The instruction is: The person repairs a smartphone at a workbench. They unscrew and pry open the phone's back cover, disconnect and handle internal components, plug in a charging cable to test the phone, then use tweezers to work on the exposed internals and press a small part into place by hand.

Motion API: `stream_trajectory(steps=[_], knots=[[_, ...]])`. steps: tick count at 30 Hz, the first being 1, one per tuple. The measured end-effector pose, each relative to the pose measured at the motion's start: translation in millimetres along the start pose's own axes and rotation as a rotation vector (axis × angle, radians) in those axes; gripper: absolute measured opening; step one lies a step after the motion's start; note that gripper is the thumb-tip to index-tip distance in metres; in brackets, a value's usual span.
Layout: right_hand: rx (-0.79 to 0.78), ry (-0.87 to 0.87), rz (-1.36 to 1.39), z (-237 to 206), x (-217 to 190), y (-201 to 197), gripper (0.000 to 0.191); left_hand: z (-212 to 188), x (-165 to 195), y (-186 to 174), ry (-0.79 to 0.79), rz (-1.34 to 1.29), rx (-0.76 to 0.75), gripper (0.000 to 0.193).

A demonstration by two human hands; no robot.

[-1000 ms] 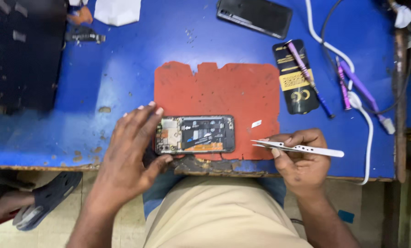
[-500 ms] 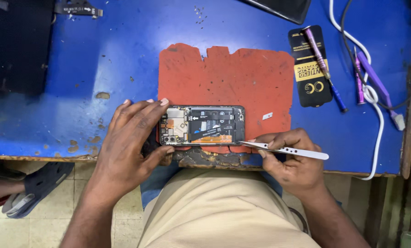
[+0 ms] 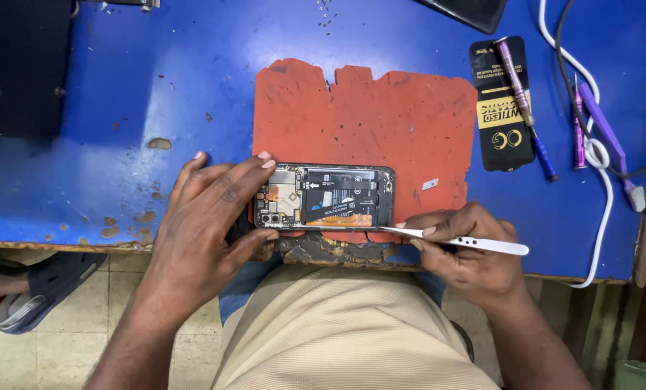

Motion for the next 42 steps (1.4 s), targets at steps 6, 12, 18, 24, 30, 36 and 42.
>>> stream_trajectory(steps=[6, 12, 18, 24, 30, 36, 42], knots=[[-0.086, 0.09, 0.272, 4, 10, 3, 0.014, 0, 1, 0, 0.009, -0.001, 0.003, 0.082], [-0.132, -0.181, 0.042, 15, -24, 13, 0.02, 5, 5, -4, 0.012, -0.002, 0.016, 0.081], [-0.195, -0.303, -0.074, 31, -52, 33, 0.024, 6, 8, -5, 0.009, 0.009, 0.03, 0.082], [-0.239, -0.381, -0.125, 32, -62, 45, 0.026, 4, 6, -6, 0.016, -0.008, 0.02, 0.084], [-0.149, -0.295, -0.134, 31, -47, 25, 0.028, -2, -1, -6, -0.013, -0.024, 0.023, 0.085], [-0.136, -0.27, -0.168, 29, -46, 27, 0.027, -1, -2, -4, -0.03, -0.033, 0.005, 0.088], [-0.241, -0.335, -0.21, 42, -65, 62, 0.025, -3, -3, -4, -0.018, -0.027, 0.007, 0.086]])
Point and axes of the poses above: each hand's wrist, its own z-axis towards the middle knuckle, its own y-axis out of the palm, x = y × z, the point moved 9 cm from there along z, towards the middle knuckle, and after that the axes turned 7 degrees about z, right-handed, at the moved point
